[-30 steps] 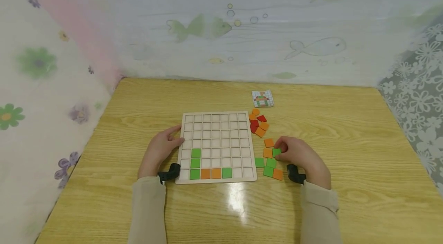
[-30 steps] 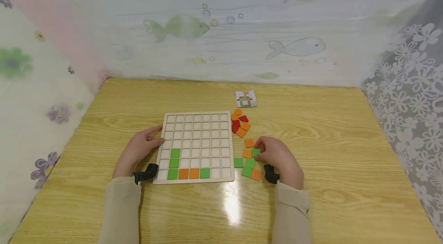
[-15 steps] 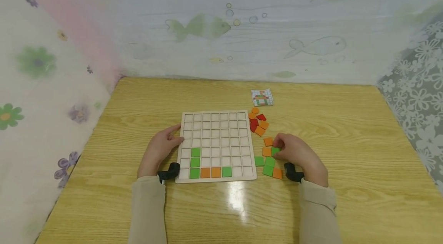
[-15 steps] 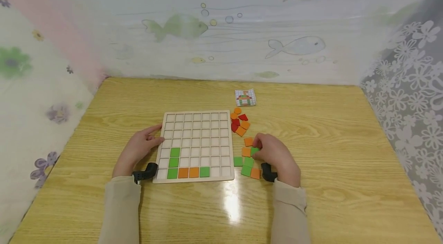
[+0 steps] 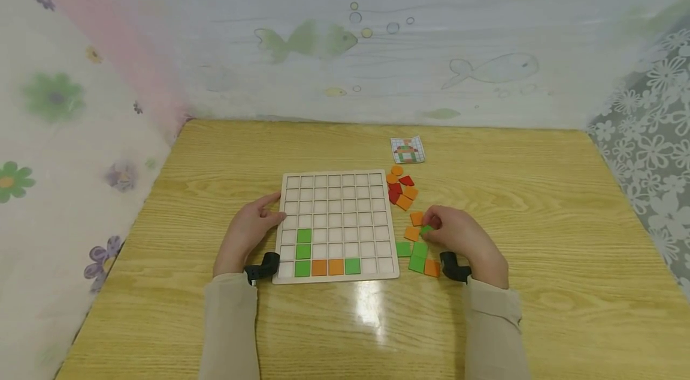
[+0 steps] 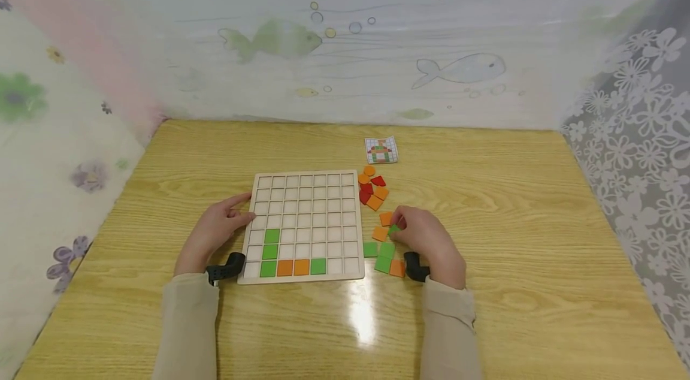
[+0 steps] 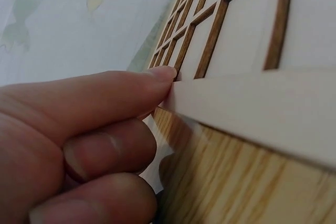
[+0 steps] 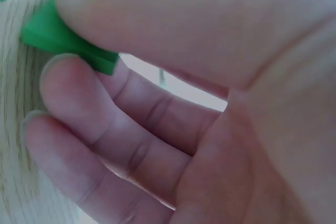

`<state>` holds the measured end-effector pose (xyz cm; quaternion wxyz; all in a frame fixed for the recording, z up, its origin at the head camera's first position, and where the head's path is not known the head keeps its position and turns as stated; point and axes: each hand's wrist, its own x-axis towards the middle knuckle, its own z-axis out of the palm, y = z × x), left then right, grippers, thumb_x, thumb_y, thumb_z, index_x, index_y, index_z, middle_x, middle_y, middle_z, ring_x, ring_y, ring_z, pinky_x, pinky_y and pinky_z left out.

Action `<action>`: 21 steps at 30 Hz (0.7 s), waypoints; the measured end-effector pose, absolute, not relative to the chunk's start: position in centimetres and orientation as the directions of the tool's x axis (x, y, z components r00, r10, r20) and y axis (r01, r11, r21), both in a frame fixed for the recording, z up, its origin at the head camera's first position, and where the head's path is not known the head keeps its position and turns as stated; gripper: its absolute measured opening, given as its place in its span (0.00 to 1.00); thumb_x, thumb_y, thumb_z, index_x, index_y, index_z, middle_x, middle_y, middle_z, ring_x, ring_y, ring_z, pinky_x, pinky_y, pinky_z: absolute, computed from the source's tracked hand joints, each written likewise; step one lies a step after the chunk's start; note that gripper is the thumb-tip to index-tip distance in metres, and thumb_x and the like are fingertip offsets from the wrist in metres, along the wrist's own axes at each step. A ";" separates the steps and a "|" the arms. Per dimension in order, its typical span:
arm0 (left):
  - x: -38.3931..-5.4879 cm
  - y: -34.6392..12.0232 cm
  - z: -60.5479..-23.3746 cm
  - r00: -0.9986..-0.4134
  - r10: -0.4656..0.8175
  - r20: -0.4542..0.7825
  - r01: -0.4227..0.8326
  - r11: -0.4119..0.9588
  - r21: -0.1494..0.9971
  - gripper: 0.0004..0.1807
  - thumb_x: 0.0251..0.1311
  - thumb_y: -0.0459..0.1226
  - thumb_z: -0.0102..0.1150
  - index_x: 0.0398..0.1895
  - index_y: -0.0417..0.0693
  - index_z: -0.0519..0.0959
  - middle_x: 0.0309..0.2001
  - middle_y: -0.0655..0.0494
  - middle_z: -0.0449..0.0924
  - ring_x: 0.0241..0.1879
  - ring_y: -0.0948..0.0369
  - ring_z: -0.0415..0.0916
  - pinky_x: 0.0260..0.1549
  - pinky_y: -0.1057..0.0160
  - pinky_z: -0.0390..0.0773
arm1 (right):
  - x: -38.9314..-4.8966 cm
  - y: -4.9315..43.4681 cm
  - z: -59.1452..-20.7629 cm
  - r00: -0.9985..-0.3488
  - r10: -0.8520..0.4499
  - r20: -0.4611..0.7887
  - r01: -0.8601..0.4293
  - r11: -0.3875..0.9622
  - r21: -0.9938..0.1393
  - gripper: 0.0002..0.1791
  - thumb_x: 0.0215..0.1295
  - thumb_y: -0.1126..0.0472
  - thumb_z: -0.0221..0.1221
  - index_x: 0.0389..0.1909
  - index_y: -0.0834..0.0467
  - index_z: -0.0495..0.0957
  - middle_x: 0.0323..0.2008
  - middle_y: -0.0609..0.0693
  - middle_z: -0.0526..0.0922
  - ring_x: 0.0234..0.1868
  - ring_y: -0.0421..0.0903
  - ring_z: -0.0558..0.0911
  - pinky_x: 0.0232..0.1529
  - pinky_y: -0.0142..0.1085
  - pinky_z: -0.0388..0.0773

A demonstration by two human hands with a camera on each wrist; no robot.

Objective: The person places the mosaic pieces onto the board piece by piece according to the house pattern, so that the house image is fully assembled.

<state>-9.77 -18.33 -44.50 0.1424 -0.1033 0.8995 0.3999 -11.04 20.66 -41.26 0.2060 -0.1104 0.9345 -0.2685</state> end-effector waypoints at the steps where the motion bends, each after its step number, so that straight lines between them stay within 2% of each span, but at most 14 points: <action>1: -9.8 -18.3 -44.5 -0.937 -0.075 -0.341 -0.303 0.658 0.689 0.31 0.55 0.50 0.56 0.64 0.65 0.62 0.30 0.53 0.72 0.34 0.57 0.66 0.37 0.60 0.64 | -11.1 20.7 -41.2 -0.891 -0.317 -0.325 -0.098 0.834 -0.543 0.07 0.54 0.61 0.60 0.35 0.55 0.75 0.31 0.49 0.74 0.33 0.47 0.70 0.36 0.40 0.68; 7: -9.8 -18.4 -44.4 -0.939 -0.071 -0.337 -0.295 0.670 0.681 0.31 0.55 0.51 0.55 0.64 0.64 0.62 0.29 0.53 0.73 0.33 0.57 0.66 0.37 0.60 0.64 | -11.1 20.8 -41.1 -0.902 -0.310 -0.300 -0.112 0.840 -0.531 0.08 0.58 0.58 0.58 0.38 0.54 0.78 0.36 0.50 0.76 0.37 0.48 0.72 0.40 0.43 0.68; 12: -9.9 -18.4 -44.4 -0.941 -0.070 -0.330 -0.289 0.673 0.681 0.31 0.55 0.50 0.55 0.64 0.63 0.62 0.28 0.53 0.73 0.32 0.57 0.66 0.36 0.60 0.64 | -11.2 20.8 -41.2 -0.916 -0.296 -0.271 -0.118 0.843 -0.525 0.11 0.60 0.56 0.56 0.41 0.55 0.78 0.35 0.50 0.76 0.36 0.48 0.72 0.40 0.43 0.68; 15: -9.9 -18.4 -44.4 -0.944 -0.065 -0.323 -0.278 0.681 0.677 0.31 0.55 0.50 0.56 0.64 0.62 0.62 0.27 0.53 0.71 0.30 0.57 0.65 0.33 0.61 0.64 | -11.3 20.7 -41.3 -0.916 -0.300 -0.264 -0.123 0.840 -0.528 0.13 0.61 0.54 0.55 0.43 0.55 0.77 0.33 0.49 0.76 0.35 0.47 0.72 0.39 0.42 0.68; 21: -9.9 -18.4 -44.6 -0.951 -0.057 -0.305 -0.257 0.697 0.670 0.31 0.55 0.50 0.56 0.64 0.62 0.63 0.25 0.54 0.68 0.24 0.58 0.62 0.27 0.62 0.63 | -11.3 20.1 -41.4 -0.913 -0.345 -0.219 -0.178 0.818 -0.547 0.14 0.63 0.54 0.53 0.47 0.53 0.77 0.37 0.48 0.78 0.35 0.46 0.72 0.41 0.42 0.69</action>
